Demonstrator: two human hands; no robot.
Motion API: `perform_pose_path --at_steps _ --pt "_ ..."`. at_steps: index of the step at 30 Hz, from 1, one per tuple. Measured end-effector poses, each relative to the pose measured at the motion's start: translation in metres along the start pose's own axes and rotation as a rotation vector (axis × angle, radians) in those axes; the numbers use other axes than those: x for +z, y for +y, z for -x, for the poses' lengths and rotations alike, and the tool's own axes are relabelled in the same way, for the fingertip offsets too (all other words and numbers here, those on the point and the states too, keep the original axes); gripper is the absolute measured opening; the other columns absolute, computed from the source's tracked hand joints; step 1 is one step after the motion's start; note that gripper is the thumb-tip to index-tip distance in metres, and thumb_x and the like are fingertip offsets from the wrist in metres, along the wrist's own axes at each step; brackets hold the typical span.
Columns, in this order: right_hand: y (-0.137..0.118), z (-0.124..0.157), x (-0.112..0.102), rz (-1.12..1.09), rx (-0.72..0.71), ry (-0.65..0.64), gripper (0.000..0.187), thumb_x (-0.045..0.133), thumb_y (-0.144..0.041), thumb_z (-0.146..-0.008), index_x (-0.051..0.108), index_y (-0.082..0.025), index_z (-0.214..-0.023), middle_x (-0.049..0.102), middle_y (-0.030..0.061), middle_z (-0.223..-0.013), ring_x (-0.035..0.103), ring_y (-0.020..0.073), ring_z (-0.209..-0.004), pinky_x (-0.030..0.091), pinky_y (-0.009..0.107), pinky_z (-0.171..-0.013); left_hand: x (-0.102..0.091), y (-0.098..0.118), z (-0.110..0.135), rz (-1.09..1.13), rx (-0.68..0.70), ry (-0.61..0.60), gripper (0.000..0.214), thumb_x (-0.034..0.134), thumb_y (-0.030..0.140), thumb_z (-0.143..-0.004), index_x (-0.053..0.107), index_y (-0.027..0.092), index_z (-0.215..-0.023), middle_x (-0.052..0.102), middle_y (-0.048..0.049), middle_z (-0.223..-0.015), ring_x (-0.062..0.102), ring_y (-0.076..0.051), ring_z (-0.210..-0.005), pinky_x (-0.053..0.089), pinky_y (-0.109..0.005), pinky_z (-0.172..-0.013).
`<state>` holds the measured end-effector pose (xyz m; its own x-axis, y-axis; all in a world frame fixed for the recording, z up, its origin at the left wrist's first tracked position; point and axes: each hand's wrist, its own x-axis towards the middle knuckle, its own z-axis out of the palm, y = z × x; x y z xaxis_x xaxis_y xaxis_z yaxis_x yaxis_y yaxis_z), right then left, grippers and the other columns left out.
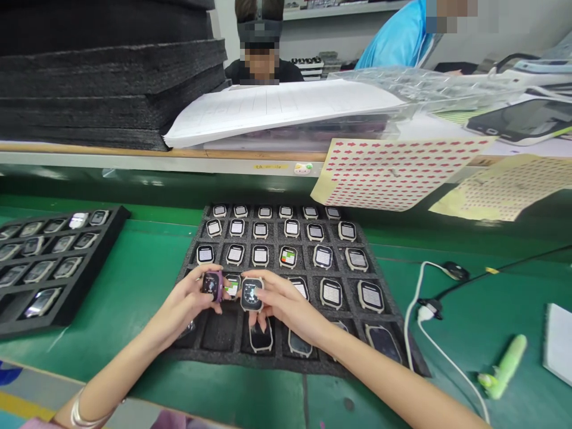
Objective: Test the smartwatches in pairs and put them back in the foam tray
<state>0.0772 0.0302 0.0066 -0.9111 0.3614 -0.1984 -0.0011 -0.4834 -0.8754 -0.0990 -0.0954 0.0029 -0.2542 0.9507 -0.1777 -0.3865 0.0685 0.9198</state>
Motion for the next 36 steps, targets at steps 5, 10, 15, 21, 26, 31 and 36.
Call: perform_pose_path --at_steps 5,10,15,21,26,31,36 --pt "0.006 -0.001 -0.005 0.1 -0.02 0.054 0.052 0.061 -0.028 -0.085 0.045 -0.019 -0.134 0.066 0.0068 -0.092 0.066 0.0161 -0.061 0.048 0.022 -0.047 0.0 -0.001 0.002 0.069 -0.057 -0.019 0.044 0.058 0.015 -0.076 0.048 0.021 -0.119 0.064 -0.0087 -0.107 0.061 -0.026 -0.1 0.051 -0.043 -0.084" --pt "0.008 -0.002 -0.008 0.128 -0.034 0.047 0.052 0.06 -0.027 -0.085 0.046 -0.017 -0.134 0.069 0.0092 -0.094 0.067 0.017 -0.059 0.048 0.022 -0.044 0.001 -0.007 0.002 0.028 -0.023 -0.064 0.043 0.057 0.013 -0.076 0.05 0.021 -0.117 0.064 -0.0082 -0.108 0.059 -0.026 -0.104 0.052 -0.041 -0.083" --pt "0.009 -0.001 -0.009 0.156 -0.039 0.047 0.052 0.063 -0.028 -0.085 0.047 -0.016 -0.133 0.069 0.0084 -0.09 0.067 0.0168 -0.056 0.049 0.022 -0.044 -0.001 -0.011 0.001 0.008 -0.008 -0.094 0.04 0.055 0.013 -0.078 0.05 0.021 -0.117 0.064 -0.0086 -0.106 0.06 -0.024 -0.1 0.054 -0.039 -0.08" --pt "0.008 -0.001 -0.007 0.177 -0.032 0.058 0.051 0.063 -0.03 -0.086 0.048 -0.016 -0.133 0.069 0.0075 -0.086 0.067 0.0162 -0.055 0.049 0.022 -0.044 -0.001 -0.011 0.001 0.0 -0.006 -0.109 0.036 0.053 0.013 -0.08 0.05 0.02 -0.115 0.064 -0.0088 -0.104 0.06 -0.024 -0.1 0.055 -0.039 -0.079" --pt "0.009 -0.001 -0.004 0.244 -0.058 0.059 0.052 0.066 -0.031 -0.085 0.049 -0.015 -0.131 0.068 0.0056 -0.082 0.065 0.0138 -0.053 0.047 0.02 -0.043 -0.001 -0.009 0.0 -0.021 0.008 -0.076 0.035 0.055 0.016 -0.079 0.051 0.021 -0.113 0.065 -0.0076 -0.104 0.061 -0.024 -0.099 0.055 -0.039 -0.078" --pt "0.005 0.002 0.004 0.282 -0.092 -0.082 0.071 0.072 -0.021 -0.079 0.036 -0.019 -0.14 0.065 0.0103 -0.109 0.067 0.017 -0.081 0.055 0.029 -0.07 -0.006 0.001 0.0 -0.033 0.083 -0.009 0.035 0.056 0.017 -0.081 0.05 0.02 -0.115 0.065 -0.0076 -0.102 0.063 -0.024 -0.097 0.056 -0.036 -0.078" --pt "0.008 0.0 0.016 0.594 -0.054 -0.168 0.066 0.064 -0.016 -0.082 0.032 -0.021 -0.14 0.064 0.005 -0.094 0.066 0.0174 -0.074 0.055 0.03 -0.066 -0.015 0.016 0.009 -0.017 0.087 0.006 0.035 0.056 0.016 -0.083 0.049 0.019 -0.117 0.065 -0.0084 -0.104 0.063 -0.024 -0.098 0.056 -0.036 -0.079"
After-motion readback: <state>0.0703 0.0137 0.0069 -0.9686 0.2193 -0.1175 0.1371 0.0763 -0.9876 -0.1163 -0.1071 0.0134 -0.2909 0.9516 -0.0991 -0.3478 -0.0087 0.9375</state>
